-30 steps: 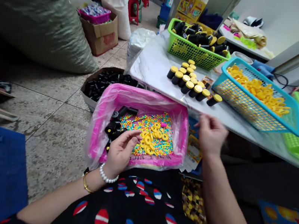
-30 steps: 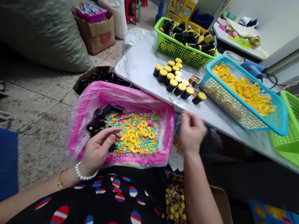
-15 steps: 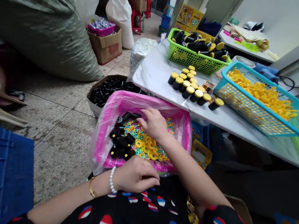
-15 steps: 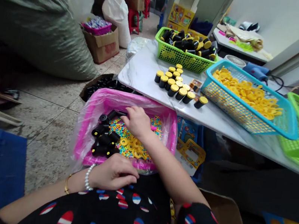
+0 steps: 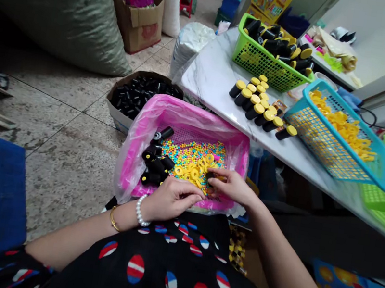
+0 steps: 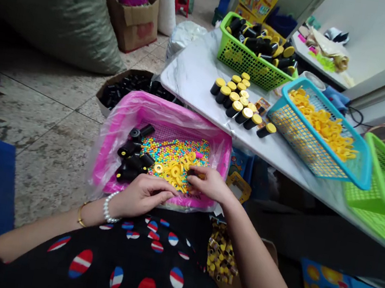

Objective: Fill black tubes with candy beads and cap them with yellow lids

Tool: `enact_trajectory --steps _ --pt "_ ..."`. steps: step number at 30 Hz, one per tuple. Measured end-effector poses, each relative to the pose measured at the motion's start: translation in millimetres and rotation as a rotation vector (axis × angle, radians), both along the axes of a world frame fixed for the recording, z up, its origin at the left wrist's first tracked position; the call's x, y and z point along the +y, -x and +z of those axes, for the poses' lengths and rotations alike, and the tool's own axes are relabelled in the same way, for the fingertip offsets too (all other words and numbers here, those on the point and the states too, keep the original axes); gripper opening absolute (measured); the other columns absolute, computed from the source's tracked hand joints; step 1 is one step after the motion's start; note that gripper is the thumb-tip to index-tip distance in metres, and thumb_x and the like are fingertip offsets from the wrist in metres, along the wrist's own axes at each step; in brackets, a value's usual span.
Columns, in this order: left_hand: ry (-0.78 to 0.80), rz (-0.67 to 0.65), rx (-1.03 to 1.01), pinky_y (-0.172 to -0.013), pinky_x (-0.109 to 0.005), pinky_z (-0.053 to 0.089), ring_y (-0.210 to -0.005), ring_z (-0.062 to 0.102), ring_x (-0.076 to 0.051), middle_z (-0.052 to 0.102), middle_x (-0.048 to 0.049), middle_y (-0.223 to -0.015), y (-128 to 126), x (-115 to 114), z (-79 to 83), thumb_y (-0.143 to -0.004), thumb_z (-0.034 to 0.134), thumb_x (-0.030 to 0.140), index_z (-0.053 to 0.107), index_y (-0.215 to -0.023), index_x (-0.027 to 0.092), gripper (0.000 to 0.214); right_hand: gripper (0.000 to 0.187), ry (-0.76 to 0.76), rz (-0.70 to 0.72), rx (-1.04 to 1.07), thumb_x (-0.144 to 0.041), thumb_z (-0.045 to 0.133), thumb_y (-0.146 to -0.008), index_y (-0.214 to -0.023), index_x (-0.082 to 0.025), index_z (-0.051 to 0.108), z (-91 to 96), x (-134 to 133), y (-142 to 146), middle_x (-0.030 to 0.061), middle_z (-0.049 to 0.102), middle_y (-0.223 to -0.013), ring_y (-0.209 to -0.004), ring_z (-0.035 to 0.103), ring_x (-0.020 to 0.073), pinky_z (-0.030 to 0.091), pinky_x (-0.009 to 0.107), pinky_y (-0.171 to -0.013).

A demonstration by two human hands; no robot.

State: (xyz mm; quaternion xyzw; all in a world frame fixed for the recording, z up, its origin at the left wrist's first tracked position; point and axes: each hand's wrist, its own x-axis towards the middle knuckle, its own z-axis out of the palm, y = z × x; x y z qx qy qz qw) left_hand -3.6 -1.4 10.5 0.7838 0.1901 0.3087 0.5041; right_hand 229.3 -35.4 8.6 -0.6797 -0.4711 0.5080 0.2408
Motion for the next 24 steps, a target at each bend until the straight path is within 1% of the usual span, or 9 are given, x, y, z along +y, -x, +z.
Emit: enact_trajectory --steps 3,6,8,10,12,14,18,21,24 --pt "0.014 0.009 0.008 -0.059 -0.019 0.048 -0.061 0.066 -0.011 0.073 -0.0031 -0.071 -1.2 -0.1 -0.1 -0.089 0.056 0.019 0.074 -0.091 0.016 0.018 0.038 -0.111 0.081 -0.174 -0.026 0.069 -0.074 -0.110 -0.018 0.069 -0.1 -9.2 -7.5 0.0066 0.072 -0.094 -0.066 0.068 0.0189 0.054 0.032 -0.062" --pt "0.052 0.033 0.019 -0.059 -0.019 0.048 -0.061 0.065 -0.011 0.073 -0.0034 -0.071 -1.1 -0.1 1.0 -0.089 0.057 0.019 0.074 -0.090 0.016 0.018 0.038 -0.262 0.073 -0.622 -0.023 0.070 -0.072 -0.109 -0.017 0.068 -3.1 -10.2 -4.1 0.0100 0.068 -0.102 -0.073 0.066 0.0204 0.052 0.033 -0.068" --pt "0.066 0.048 0.032 -0.060 -0.019 0.048 -0.062 0.065 -0.011 0.073 -0.0038 -0.072 -1.4 -0.5 1.2 -0.089 0.057 0.019 0.074 -0.090 0.015 0.017 0.035 -0.298 0.130 -0.844 -0.022 0.069 -0.072 -0.106 -0.017 0.066 -6.7 -10.4 1.7 0.0122 0.065 -0.107 -0.082 0.066 0.0231 0.051 0.034 -0.071" --pt "0.072 0.058 0.047 -0.061 -0.020 0.048 -0.063 0.065 -0.011 0.073 -0.0042 -0.074 -2.0 -1.1 0.7 -0.089 0.057 0.019 0.074 -0.090 0.015 0.017 0.029 -0.277 0.238 -0.862 -0.023 0.068 -0.073 -0.100 -0.017 0.067 -9.8 -10.9 5.2 0.0122 0.066 -0.104 -0.088 0.065 0.0253 0.050 0.034 -0.074" --pt "0.076 0.077 0.061 -0.062 -0.021 0.049 -0.066 0.065 -0.012 0.073 -0.0049 -0.078 -2.8 -1.9 -0.2 -0.088 0.058 0.019 0.073 -0.093 0.016 0.016 0.025 -0.244 0.250 -0.740 -0.026 0.070 -0.072 -0.095 -0.017 0.068 -10.3 -11.9 2.7 0.0097 0.069 -0.094 -0.087 0.065 0.0247 0.049 0.033 -0.074" --pt "0.070 0.116 0.069 -0.063 -0.023 0.049 -0.067 0.064 -0.013 0.072 -0.0056 -0.080 -3.8 -2.6 -1.2 -0.087 0.061 0.020 0.072 -0.097 0.016 0.016 0.030 -0.207 0.109 -0.567 -0.032 0.072 -0.071 -0.097 -0.018 0.068 -7.1 -13.3 -5.1 0.0064 0.069 -0.085 -0.078 0.065 0.0217 0.050 0.031 -0.070" --pt "-0.008 0.176 0.023 -0.070 -0.027 0.052 -0.075 0.064 -0.015 0.069 -0.0063 -0.085 -6.5 -2.9 -2.5 -0.083 0.066 0.021 0.069 -0.104 0.016 0.022 0.043 -0.108 -0.187 -0.105 -0.041 0.076 -0.067 -0.101 -0.018 0.064 5.5 -16.4 -16.4 0.0013 0.067 -0.076 -0.054 0.058 0.0128 0.044 0.025 -0.050" --pt "-0.074 0.209 -0.005 -0.081 -0.034 0.053 -0.090 0.064 -0.019 0.069 -0.0086 -0.096 -8.9 -2.6 -2.7 -0.079 0.071 0.020 0.066 -0.109 0.017 0.031 0.044 -0.013 -0.256 0.253 -0.040 0.079 -0.064 -0.096 -0.017 0.060 10.6 -18.5 -6.7 -0.0032 0.061 -0.062 -0.043 0.052 0.0089 0.036 0.020 -0.040" --pt "-0.104 0.233 0.010 -0.089 -0.039 0.052 -0.100 0.063 -0.022 0.068 -0.0097 -0.104 -10.1 -2.4 -3.1 -0.075 0.074 0.021 0.064 -0.111 0.018 0.038 0.043 0.028 -0.282 0.495 -0.042 0.079 -0.065 -0.094 -0.018 0.057 9.1 -22.5 13.0 -0.0048 0.059 -0.053 -0.040 0.051 0.0089 0.026 0.017 -0.035"
